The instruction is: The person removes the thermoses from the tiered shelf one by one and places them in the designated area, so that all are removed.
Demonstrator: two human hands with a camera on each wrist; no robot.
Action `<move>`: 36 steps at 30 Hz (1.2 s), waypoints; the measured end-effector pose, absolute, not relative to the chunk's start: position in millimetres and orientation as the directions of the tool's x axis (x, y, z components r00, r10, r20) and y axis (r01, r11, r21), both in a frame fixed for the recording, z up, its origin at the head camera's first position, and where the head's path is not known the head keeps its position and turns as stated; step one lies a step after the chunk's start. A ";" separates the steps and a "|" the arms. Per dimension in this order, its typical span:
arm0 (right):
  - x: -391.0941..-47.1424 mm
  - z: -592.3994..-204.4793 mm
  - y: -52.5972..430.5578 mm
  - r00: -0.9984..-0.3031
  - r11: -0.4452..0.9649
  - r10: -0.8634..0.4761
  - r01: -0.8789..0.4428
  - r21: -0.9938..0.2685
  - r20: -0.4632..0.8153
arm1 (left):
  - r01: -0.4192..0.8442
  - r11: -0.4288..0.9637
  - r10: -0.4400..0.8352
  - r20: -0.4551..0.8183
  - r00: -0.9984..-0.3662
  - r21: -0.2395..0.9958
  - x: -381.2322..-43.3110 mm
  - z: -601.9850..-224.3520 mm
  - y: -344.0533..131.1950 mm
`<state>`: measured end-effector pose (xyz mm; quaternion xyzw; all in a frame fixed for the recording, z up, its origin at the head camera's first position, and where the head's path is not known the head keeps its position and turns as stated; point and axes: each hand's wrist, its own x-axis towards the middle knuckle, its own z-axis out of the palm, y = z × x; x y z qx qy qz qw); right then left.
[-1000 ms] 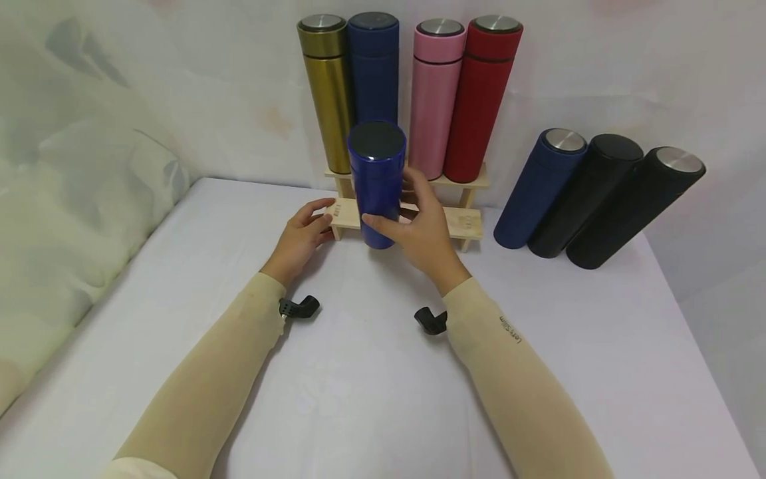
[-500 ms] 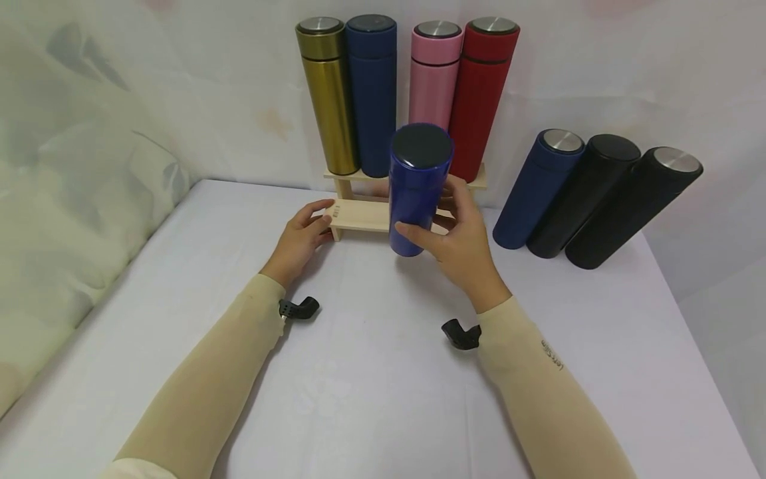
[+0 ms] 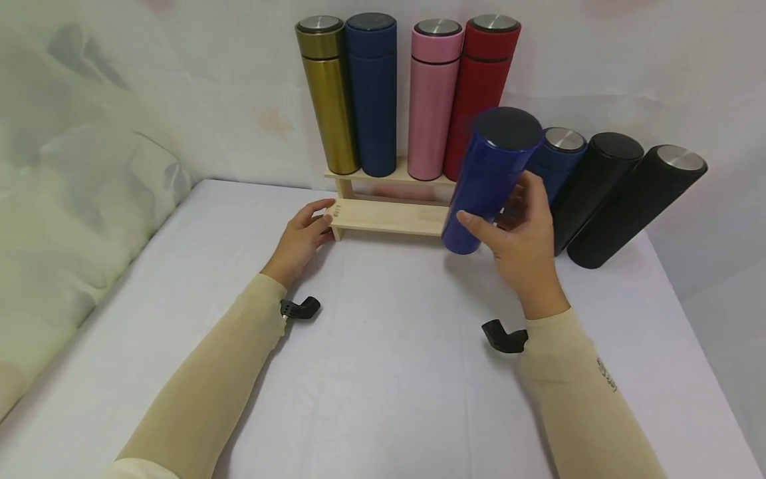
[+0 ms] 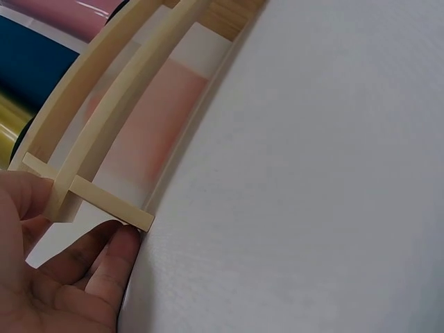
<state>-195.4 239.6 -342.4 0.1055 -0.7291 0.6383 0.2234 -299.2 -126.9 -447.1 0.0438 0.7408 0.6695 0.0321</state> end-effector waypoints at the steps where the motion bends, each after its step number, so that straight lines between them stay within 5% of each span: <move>1: -194.1 -340.7 243.6 -0.879 0.179 0.154 -0.425 -0.887 0.452 | 0.021 0.100 0.108 0.010 -0.994 0.995 -299.6 -447.1 -126.4; 12: -184.2 -324.7 282.3 -0.853 0.314 0.342 -0.291 -0.904 0.394 | 0.035 0.082 0.117 0.025 -0.993 0.996 -300.1 -447.0 -124.4; 30: -169.2 -305.0 312.7 -0.771 0.103 0.554 -0.312 -0.945 0.314 | 0.039 0.081 0.122 0.029 -0.992 0.996 -299.9 -448.3 -127.1; 36: -165.6 -298.9 323.3 -0.707 0.245 0.612 -0.257 -0.935 0.355 | 0.043 0.083 0.120 0.033 -0.992 0.996 -299.7 -448.1 -126.7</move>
